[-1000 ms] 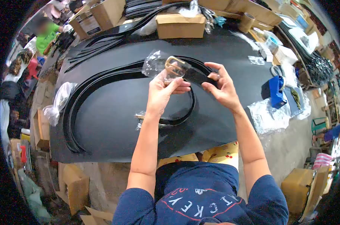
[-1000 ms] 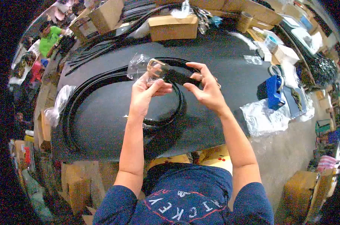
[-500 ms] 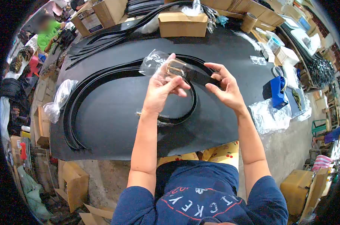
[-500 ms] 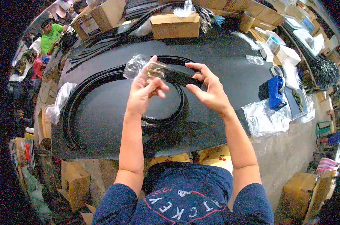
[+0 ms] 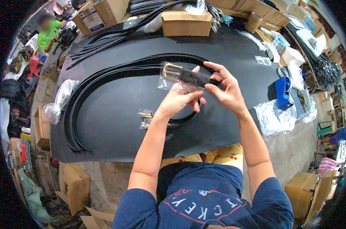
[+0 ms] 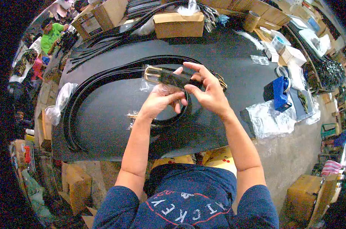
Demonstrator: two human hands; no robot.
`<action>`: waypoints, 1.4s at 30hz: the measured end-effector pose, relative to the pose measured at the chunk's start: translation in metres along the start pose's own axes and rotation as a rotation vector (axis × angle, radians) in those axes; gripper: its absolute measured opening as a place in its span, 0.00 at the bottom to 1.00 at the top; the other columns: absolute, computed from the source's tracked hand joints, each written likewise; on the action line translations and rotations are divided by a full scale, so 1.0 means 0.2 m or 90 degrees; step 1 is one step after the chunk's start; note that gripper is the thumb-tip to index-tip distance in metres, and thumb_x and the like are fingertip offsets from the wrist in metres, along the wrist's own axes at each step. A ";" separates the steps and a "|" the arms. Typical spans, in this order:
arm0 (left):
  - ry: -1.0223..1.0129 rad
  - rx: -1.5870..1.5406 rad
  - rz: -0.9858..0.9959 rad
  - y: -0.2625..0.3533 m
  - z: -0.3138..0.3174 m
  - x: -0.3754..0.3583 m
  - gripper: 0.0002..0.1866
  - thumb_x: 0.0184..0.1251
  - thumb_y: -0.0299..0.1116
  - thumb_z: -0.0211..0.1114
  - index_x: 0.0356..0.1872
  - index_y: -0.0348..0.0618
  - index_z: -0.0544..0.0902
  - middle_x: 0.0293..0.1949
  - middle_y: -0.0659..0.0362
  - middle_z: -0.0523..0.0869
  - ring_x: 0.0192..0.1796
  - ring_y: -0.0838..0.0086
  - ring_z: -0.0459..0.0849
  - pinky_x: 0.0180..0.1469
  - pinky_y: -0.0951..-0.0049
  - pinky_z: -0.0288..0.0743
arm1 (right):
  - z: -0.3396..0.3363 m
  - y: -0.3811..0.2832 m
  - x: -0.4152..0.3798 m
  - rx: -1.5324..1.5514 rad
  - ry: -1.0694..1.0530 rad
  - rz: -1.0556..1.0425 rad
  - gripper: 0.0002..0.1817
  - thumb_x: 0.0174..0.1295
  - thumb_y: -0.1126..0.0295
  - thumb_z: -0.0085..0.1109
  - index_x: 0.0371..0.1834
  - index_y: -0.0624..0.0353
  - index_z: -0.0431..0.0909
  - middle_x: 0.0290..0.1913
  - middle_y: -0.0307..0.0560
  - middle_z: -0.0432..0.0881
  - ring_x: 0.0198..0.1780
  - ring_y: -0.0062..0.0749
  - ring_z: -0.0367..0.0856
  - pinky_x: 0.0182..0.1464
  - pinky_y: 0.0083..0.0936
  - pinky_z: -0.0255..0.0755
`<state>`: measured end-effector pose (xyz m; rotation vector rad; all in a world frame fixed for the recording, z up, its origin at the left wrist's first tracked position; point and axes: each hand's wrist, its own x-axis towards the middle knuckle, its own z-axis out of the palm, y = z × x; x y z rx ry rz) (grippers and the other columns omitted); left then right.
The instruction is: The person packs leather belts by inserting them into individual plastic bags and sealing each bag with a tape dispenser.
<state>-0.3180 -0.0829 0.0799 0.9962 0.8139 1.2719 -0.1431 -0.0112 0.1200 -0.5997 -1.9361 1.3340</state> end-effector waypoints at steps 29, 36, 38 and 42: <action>0.234 0.483 0.566 -0.14 0.56 0.20 0.15 0.55 0.14 0.64 0.44 0.38 0.86 0.34 0.56 0.80 0.37 0.70 0.79 0.39 0.75 0.75 | -0.13 0.25 -0.31 0.296 0.290 -0.069 0.12 0.64 0.79 0.58 0.50 0.62 0.74 0.47 0.36 0.79 0.46 0.15 0.75 0.51 0.16 0.70; -0.086 0.750 0.579 -0.41 0.60 0.30 0.17 0.49 0.17 0.61 0.43 0.36 0.82 0.36 0.53 0.77 0.43 0.58 0.78 0.49 0.61 0.73 | -0.42 0.18 -0.85 0.093 0.637 -0.064 0.19 0.73 0.66 0.46 0.61 0.68 0.70 0.56 0.49 0.78 0.58 0.31 0.74 0.63 0.29 0.65; -0.150 0.838 0.584 -0.52 0.59 0.34 0.14 0.49 0.19 0.60 0.39 0.36 0.82 0.34 0.54 0.75 0.43 0.59 0.76 0.54 0.60 0.68 | -0.45 0.13 -0.94 -0.206 0.533 -0.117 0.21 0.66 0.67 0.56 0.60 0.67 0.72 0.58 0.51 0.77 0.61 0.39 0.72 0.68 0.36 0.61; -0.179 0.899 0.586 -0.62 0.58 0.34 0.11 0.53 0.22 0.58 0.39 0.38 0.81 0.33 0.55 0.74 0.42 0.61 0.76 0.56 0.61 0.67 | -0.37 0.07 -0.93 -0.681 0.238 -0.085 0.28 0.49 0.74 0.68 0.57 0.60 0.76 0.56 0.48 0.75 0.61 0.47 0.71 0.69 0.47 0.59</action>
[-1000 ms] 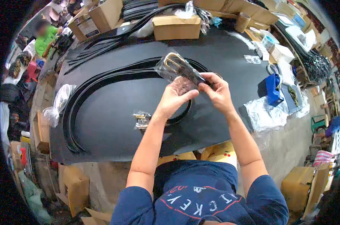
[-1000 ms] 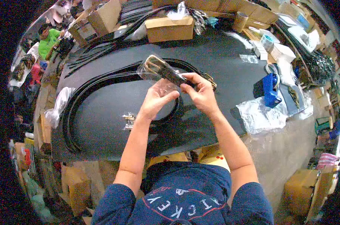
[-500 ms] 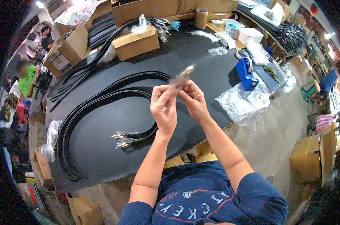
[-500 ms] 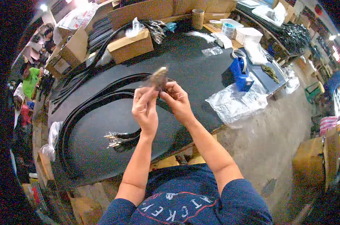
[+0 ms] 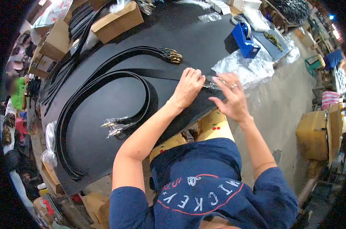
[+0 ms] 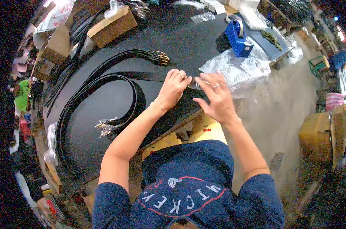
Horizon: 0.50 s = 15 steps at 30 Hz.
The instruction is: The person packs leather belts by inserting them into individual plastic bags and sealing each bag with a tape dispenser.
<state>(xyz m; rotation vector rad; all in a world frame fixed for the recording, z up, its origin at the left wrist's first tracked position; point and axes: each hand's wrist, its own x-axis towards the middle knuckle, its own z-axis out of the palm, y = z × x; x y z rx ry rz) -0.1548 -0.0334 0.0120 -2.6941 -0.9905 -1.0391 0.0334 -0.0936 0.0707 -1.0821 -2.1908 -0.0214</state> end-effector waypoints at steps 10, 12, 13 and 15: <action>-0.002 -0.098 0.001 -0.08 -0.02 0.01 0.10 0.53 0.23 0.62 0.38 0.41 0.85 0.32 0.58 0.77 0.42 0.63 0.76 0.55 0.63 0.66 | 0.21 0.22 -0.02 0.096 0.050 -0.034 0.07 0.51 0.80 0.63 0.34 0.60 0.83 0.39 0.43 0.81 0.47 0.41 0.78 0.57 0.39 0.70; 0.000 -0.119 -0.008 -0.10 -0.02 0.01 0.10 0.52 0.23 0.64 0.38 0.42 0.86 0.32 0.59 0.78 0.42 0.63 0.76 0.55 0.63 0.66 | 0.22 0.24 -0.02 0.175 0.017 0.034 0.04 0.52 0.78 0.64 0.31 0.59 0.82 0.39 0.44 0.82 0.44 0.40 0.78 0.51 0.33 0.70; 0.007 -0.151 -0.032 -0.11 -0.02 0.01 0.10 0.53 0.26 0.66 0.37 0.44 0.87 0.31 0.59 0.80 0.42 0.64 0.76 0.54 0.64 0.66 | 0.22 0.24 -0.01 0.176 0.016 0.035 0.04 0.52 0.78 0.64 0.31 0.59 0.82 0.39 0.44 0.82 0.44 0.40 0.78 0.51 0.33 0.70; 0.016 -0.183 -0.057 -0.14 -0.02 0.01 0.09 0.53 0.28 0.68 0.37 0.45 0.88 0.31 0.60 0.81 0.42 0.64 0.76 0.54 0.65 0.66 | 0.20 0.25 0.00 0.206 -0.013 0.092 0.04 0.53 0.77 0.66 0.32 0.62 0.82 0.39 0.45 0.82 0.42 0.38 0.79 0.46 0.28 0.71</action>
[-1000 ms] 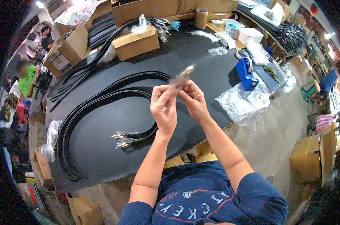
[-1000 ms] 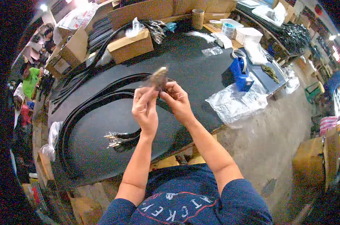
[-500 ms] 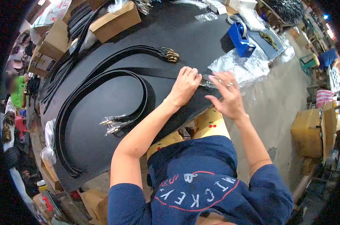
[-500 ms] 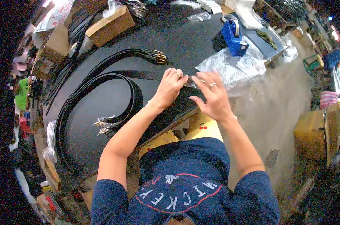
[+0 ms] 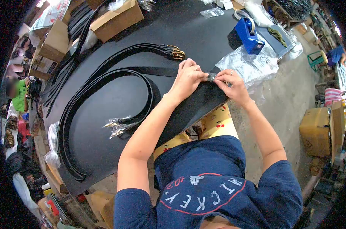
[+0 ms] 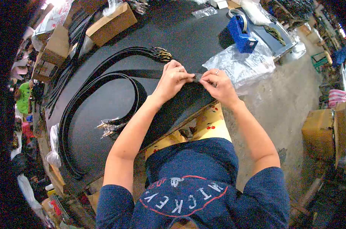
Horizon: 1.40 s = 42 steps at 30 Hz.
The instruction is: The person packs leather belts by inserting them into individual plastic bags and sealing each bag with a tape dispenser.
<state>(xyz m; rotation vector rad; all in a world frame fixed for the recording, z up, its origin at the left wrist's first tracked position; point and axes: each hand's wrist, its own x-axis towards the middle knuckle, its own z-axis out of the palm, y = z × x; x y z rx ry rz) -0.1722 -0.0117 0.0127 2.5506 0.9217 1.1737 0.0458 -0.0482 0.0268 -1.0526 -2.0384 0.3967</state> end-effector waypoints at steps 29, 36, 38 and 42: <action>-0.243 -0.076 -0.372 -0.15 -0.05 0.14 0.20 0.40 0.39 0.79 0.38 0.45 0.88 0.32 0.58 0.87 0.39 0.70 0.83 0.42 0.65 0.71 | -0.01 0.03 0.19 0.094 -0.140 0.313 0.13 0.47 0.73 0.69 0.38 0.60 0.85 0.30 0.43 0.84 0.29 0.25 0.78 0.34 0.24 0.72; -0.333 -0.151 -0.391 -0.11 -0.12 0.19 0.13 0.46 0.36 0.76 0.31 0.39 0.88 0.26 0.56 0.87 0.29 0.75 0.84 0.34 0.73 0.75 | -0.04 -0.03 0.19 0.021 -0.157 0.142 0.18 0.45 0.82 0.66 0.43 0.59 0.83 0.29 0.41 0.77 0.29 0.24 0.72 0.34 0.23 0.68; -0.286 -0.196 -0.338 -0.08 -0.14 0.16 0.11 0.48 0.35 0.74 0.29 0.37 0.88 0.24 0.54 0.87 0.27 0.74 0.84 0.34 0.72 0.75 | -0.03 -0.05 0.17 0.032 -0.149 0.178 0.18 0.45 0.83 0.64 0.42 0.57 0.83 0.30 0.43 0.77 0.32 0.30 0.74 0.35 0.26 0.68; -0.150 -0.127 -0.240 -0.04 -0.15 0.10 0.10 0.49 0.34 0.73 0.32 0.41 0.89 0.26 0.55 0.84 0.30 0.70 0.82 0.34 0.70 0.73 | -0.06 -0.06 0.14 -0.007 -0.070 0.090 0.14 0.47 0.81 0.64 0.39 0.59 0.83 0.33 0.48 0.79 0.37 0.39 0.79 0.41 0.32 0.74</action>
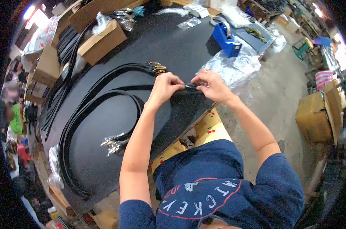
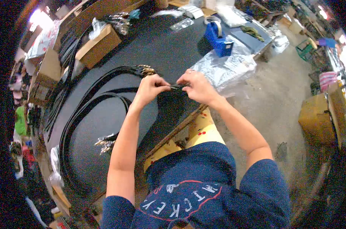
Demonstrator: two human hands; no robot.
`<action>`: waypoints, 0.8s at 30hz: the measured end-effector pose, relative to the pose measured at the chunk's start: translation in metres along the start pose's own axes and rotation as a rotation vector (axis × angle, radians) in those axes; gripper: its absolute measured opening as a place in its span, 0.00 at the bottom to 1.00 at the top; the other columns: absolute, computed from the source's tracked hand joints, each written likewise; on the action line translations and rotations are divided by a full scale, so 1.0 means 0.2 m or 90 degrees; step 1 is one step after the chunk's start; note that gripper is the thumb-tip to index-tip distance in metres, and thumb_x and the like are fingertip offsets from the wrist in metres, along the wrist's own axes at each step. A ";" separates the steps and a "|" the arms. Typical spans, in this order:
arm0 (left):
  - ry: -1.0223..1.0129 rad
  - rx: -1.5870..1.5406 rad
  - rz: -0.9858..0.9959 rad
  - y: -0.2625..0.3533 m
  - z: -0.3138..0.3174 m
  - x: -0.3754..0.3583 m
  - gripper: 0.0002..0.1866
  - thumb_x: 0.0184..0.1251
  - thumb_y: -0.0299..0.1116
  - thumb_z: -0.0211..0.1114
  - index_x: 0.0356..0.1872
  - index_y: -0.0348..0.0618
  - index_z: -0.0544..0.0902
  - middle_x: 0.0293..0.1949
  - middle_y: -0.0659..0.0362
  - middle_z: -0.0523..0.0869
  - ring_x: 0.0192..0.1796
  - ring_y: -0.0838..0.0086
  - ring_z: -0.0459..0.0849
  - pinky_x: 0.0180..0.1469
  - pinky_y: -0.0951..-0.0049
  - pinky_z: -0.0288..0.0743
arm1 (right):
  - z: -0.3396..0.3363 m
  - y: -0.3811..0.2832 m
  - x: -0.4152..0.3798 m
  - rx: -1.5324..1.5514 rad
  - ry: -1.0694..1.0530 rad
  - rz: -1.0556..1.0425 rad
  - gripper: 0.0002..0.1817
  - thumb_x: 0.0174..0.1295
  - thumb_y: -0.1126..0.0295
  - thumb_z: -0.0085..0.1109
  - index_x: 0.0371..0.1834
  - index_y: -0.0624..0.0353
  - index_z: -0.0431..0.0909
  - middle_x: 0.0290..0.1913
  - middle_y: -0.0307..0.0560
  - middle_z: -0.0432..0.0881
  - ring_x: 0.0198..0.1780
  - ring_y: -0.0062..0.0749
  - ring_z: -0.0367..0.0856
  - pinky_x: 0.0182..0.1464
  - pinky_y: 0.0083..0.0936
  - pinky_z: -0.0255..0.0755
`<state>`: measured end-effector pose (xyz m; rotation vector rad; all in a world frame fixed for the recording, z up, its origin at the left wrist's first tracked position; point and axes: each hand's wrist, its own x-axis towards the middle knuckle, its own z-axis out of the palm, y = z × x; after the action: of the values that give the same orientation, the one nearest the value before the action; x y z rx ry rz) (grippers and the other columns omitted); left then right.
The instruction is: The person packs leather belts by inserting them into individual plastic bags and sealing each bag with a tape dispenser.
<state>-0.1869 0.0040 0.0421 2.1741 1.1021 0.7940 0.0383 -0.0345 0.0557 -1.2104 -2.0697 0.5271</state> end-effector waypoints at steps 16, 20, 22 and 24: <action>0.246 0.008 0.002 0.04 0.12 -0.10 0.10 0.48 0.26 0.75 0.34 0.45 0.90 0.25 0.59 0.81 0.30 0.73 0.80 0.35 0.74 0.72 | -0.78 0.78 0.33 0.163 0.050 0.480 0.13 0.57 0.60 0.69 0.38 0.57 0.86 0.21 0.33 0.76 0.20 0.17 0.67 0.21 0.19 0.61; 0.271 -0.029 -0.024 0.04 0.10 -0.12 0.09 0.47 0.27 0.75 0.33 0.44 0.90 0.24 0.59 0.81 0.32 0.69 0.78 0.41 0.70 0.70 | -0.81 0.79 0.37 0.239 0.067 0.526 0.12 0.54 0.64 0.72 0.35 0.60 0.85 0.26 0.38 0.82 0.21 0.17 0.71 0.23 0.16 0.65; 0.281 -0.058 -0.021 0.05 0.07 -0.12 0.09 0.47 0.27 0.75 0.33 0.44 0.90 0.24 0.59 0.81 0.31 0.69 0.78 0.40 0.71 0.70 | -0.81 0.78 0.36 0.268 0.071 0.530 0.12 0.55 0.65 0.71 0.36 0.61 0.85 0.29 0.40 0.83 0.23 0.19 0.73 0.25 0.18 0.69; 0.279 -0.062 -0.022 0.07 0.04 -0.13 0.09 0.47 0.26 0.75 0.33 0.43 0.90 0.24 0.59 0.81 0.31 0.70 0.79 0.40 0.72 0.70 | -0.81 0.77 0.35 0.324 0.078 0.538 0.12 0.57 0.66 0.69 0.38 0.63 0.84 0.35 0.44 0.84 0.27 0.22 0.76 0.30 0.22 0.76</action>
<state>-0.1866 -0.0263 0.0391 1.9424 1.2730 1.3215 0.2238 0.1038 0.0944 -1.6887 -1.1276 1.2312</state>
